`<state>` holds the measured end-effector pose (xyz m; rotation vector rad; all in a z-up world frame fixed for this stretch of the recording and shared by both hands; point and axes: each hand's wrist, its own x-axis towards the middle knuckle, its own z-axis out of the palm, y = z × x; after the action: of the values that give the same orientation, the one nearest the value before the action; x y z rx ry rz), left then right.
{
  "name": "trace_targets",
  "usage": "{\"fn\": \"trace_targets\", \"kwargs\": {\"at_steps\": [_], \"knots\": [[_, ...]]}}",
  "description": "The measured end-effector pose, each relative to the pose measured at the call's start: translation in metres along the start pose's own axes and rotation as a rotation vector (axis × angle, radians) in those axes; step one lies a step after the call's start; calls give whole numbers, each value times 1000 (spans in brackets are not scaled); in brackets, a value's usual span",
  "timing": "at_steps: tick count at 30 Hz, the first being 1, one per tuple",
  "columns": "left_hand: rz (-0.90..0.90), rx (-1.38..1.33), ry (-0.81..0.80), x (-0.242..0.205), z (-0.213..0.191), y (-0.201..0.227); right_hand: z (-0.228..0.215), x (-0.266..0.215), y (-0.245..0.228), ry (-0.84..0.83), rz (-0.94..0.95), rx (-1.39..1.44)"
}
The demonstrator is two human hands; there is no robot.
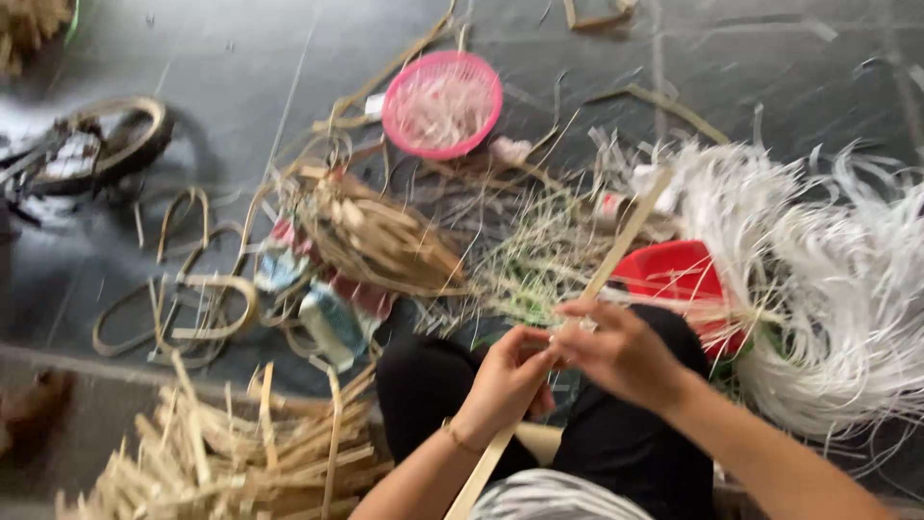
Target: Weaving white synthetic strips onto bamboo slats to create furniture components.
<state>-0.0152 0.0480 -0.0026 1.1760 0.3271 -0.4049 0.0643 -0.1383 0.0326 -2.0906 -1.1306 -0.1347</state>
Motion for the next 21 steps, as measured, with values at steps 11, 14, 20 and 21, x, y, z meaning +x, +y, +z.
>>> {"fn": "trace_targets", "kwargs": {"at_steps": [11,14,20,21], "knots": [[11,-22,-26,-15,3,8,-19,8,-2,-166,267,127],[7,-24,-34,-17,4,9,-21,9,2,-198,260,136],[-11,59,-35,-19,8,9,-25,22,12,-293,-54,-285],[-14,102,-35,-20,10,10,-26,24,15,-300,-165,-502]]}}
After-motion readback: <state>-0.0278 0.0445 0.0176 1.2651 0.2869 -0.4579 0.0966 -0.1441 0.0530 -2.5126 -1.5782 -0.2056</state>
